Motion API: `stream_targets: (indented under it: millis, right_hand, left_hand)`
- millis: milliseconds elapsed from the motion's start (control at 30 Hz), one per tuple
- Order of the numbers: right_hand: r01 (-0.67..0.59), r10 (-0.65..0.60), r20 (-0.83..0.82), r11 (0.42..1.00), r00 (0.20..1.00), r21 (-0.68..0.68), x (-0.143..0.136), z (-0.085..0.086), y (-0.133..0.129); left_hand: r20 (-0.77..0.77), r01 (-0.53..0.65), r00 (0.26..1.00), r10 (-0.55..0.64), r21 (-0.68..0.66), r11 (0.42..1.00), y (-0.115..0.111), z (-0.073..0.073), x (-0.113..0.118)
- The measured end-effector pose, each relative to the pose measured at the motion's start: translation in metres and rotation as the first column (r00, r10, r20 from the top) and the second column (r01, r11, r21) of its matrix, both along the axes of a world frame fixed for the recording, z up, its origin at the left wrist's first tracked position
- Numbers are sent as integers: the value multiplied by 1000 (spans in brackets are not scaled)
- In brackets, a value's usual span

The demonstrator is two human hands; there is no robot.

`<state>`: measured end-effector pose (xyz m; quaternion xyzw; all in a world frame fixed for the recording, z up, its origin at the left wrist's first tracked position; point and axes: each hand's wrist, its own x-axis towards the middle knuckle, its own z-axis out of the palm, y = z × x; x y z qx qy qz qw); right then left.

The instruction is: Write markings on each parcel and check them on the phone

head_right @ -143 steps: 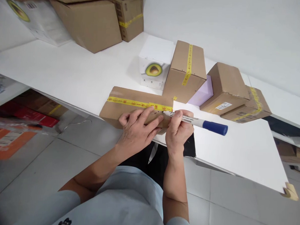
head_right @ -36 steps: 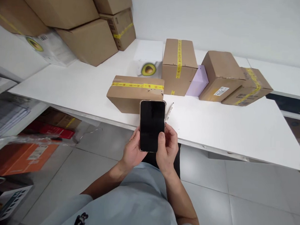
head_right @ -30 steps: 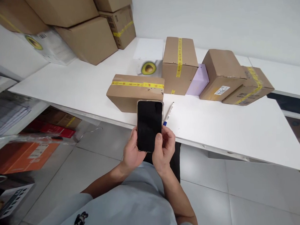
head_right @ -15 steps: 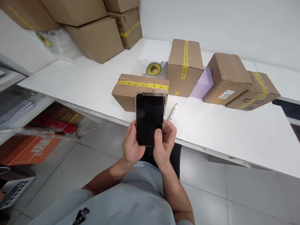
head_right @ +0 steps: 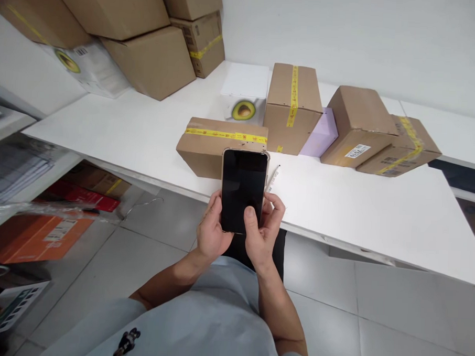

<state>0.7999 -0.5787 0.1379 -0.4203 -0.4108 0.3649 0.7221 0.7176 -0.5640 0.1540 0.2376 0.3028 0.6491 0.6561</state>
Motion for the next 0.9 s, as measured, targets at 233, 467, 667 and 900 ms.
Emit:
stream_targets:
  millis: [233, 467, 667, 900]
  right_hand:
    - [-27, 27, 8, 999, 1000, 22, 1, 2, 3]
    - [-11, 11, 49, 1000, 999, 9, -1, 3, 3]
    - [55, -57, 46, 998, 997, 42, -5, 1, 3]
    - [88, -89, 62, 996, 994, 27, -8, 1, 3]
  left_hand:
    - [14, 39, 999, -39, 9, 999, 3, 1, -1]
    - [2, 44, 999, -44, 8, 999, 3, 2, -4]
    - [19, 75, 997, -75, -1, 997, 6, 0, -4]
    - [17, 59, 998, -59, -15, 998, 6, -3, -5]
